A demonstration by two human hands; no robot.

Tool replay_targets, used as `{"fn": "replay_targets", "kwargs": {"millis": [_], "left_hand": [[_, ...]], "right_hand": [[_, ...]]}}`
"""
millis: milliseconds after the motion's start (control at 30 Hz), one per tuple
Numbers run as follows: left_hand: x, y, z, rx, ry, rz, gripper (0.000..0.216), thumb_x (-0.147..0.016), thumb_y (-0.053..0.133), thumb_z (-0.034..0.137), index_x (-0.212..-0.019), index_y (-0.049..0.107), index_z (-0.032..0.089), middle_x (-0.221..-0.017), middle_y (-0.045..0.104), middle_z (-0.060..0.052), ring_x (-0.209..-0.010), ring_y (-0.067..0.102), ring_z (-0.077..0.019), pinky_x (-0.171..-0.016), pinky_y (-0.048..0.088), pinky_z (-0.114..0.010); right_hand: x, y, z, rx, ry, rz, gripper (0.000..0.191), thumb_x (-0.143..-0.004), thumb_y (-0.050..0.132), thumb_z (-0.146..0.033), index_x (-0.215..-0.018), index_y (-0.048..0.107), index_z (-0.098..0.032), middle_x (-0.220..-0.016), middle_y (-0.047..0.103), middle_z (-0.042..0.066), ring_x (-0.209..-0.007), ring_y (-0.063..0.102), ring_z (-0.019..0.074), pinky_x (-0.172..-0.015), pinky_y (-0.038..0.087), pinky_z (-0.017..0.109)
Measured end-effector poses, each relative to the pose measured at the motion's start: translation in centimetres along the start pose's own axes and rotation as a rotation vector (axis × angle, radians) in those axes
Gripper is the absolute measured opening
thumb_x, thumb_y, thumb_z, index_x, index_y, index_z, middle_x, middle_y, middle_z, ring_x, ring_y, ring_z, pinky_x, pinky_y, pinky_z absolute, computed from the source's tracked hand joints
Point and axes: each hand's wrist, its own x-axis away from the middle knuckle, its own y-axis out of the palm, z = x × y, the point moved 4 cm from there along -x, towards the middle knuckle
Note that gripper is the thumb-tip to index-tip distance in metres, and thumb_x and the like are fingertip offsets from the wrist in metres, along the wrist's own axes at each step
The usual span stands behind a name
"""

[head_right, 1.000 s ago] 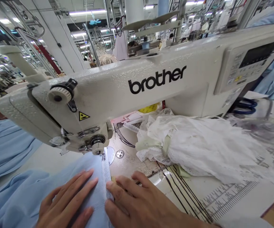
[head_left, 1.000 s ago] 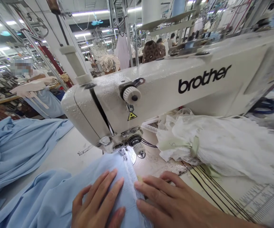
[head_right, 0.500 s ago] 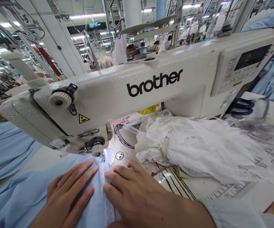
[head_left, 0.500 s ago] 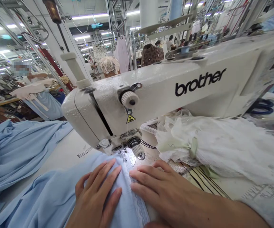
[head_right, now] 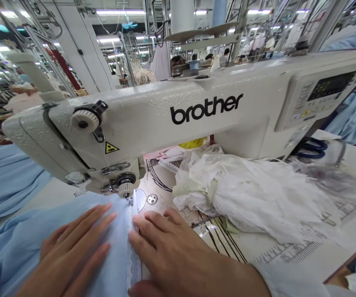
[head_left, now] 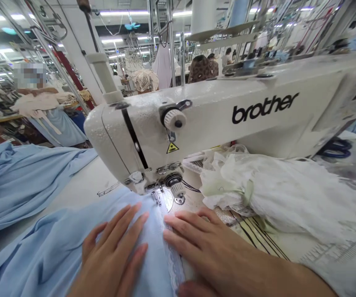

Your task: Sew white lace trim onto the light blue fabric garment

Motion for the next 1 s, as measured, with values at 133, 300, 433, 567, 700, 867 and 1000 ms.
{"fn": "replay_targets", "kwargs": {"millis": [133, 300, 433, 567, 700, 867, 1000], "left_hand": [[2.0, -0.2, 0.9, 0.006, -0.068, 0.032, 0.038, -0.102, 0.03, 0.04, -0.134, 0.05, 0.031, -0.139, 0.059, 0.002, -0.128, 0.052, -0.0161, -0.095, 0.033, -0.034], [2.5, 0.2, 0.4, 0.019, 0.026, -0.064, 0.044, -0.098, 0.043, 0.039, -0.14, 0.045, 0.028, -0.146, 0.052, 0.0, -0.134, 0.046, -0.0164, -0.101, 0.027, -0.031], [2.4, 0.1, 0.2, 0.035, 0.001, -0.046, 0.042, -0.098, 0.04, 0.04, -0.139, 0.046, 0.031, -0.146, 0.052, 0.001, -0.133, 0.046, -0.0157, -0.101, 0.027, -0.031], [2.1, 0.1, 0.3, 0.042, -0.034, -0.028, 0.039, -0.099, 0.037, 0.04, -0.136, 0.048, 0.034, -0.142, 0.056, 0.002, -0.129, 0.051, -0.0161, -0.1, 0.029, -0.032], [1.6, 0.4, 0.0, 0.035, -0.013, -0.035, 0.04, -0.099, 0.04, 0.039, -0.137, 0.047, 0.032, -0.144, 0.054, 0.001, -0.132, 0.048, -0.015, -0.1, 0.028, -0.032], [1.1, 0.7, -0.9, 0.036, -0.019, -0.039, 0.039, -0.099, 0.039, 0.036, -0.137, 0.047, 0.03, -0.144, 0.053, 0.0, -0.133, 0.045, -0.0146, -0.101, 0.027, -0.032], [0.3, 0.8, -1.6, 0.014, 0.001, -0.077, 0.041, -0.099, 0.041, 0.034, -0.139, 0.044, 0.027, -0.146, 0.052, 0.0, -0.135, 0.043, -0.015, -0.101, 0.027, -0.031]], "right_hand": [[1.6, 0.6, -1.1, 0.162, -0.017, 0.202, 0.035, -0.105, 0.037, -0.041, -0.123, 0.06, -0.022, -0.136, 0.061, 0.002, -0.12, 0.055, 0.0185, -0.09, 0.047, 0.034], [1.8, 0.9, -1.4, 0.143, -0.021, 0.171, 0.032, -0.105, 0.037, -0.035, -0.12, 0.061, -0.022, -0.136, 0.06, 0.003, -0.12, 0.055, 0.0194, -0.09, 0.046, 0.034], [1.6, 1.0, -1.1, 0.135, -0.034, 0.176, 0.039, -0.108, 0.024, -0.03, -0.123, 0.06, -0.021, -0.137, 0.06, 0.002, -0.119, 0.054, 0.0194, -0.089, 0.044, 0.036], [1.4, 1.4, -0.9, 0.119, -0.041, 0.108, 0.041, -0.108, 0.02, -0.027, -0.127, 0.057, -0.021, -0.14, 0.057, 0.003, -0.12, 0.053, 0.0209, -0.089, 0.043, 0.038], [1.0, 1.0, -0.7, 0.11, -0.046, 0.081, 0.04, -0.106, 0.032, -0.043, -0.126, 0.057, -0.018, -0.139, 0.058, 0.006, -0.118, 0.055, 0.0231, -0.087, 0.045, 0.038], [0.1, -0.2, -0.4, 0.049, 0.019, 0.058, 0.047, -0.099, 0.046, -0.056, -0.126, 0.058, -0.02, -0.137, 0.059, 0.005, -0.123, 0.052, 0.0226, -0.096, 0.043, 0.038], [-0.9, -0.7, 0.1, -0.049, 0.016, -0.104, 0.051, -0.096, 0.053, -0.053, -0.131, 0.055, -0.016, -0.144, 0.053, 0.008, -0.13, 0.047, 0.0264, -0.102, 0.04, 0.043]]}}
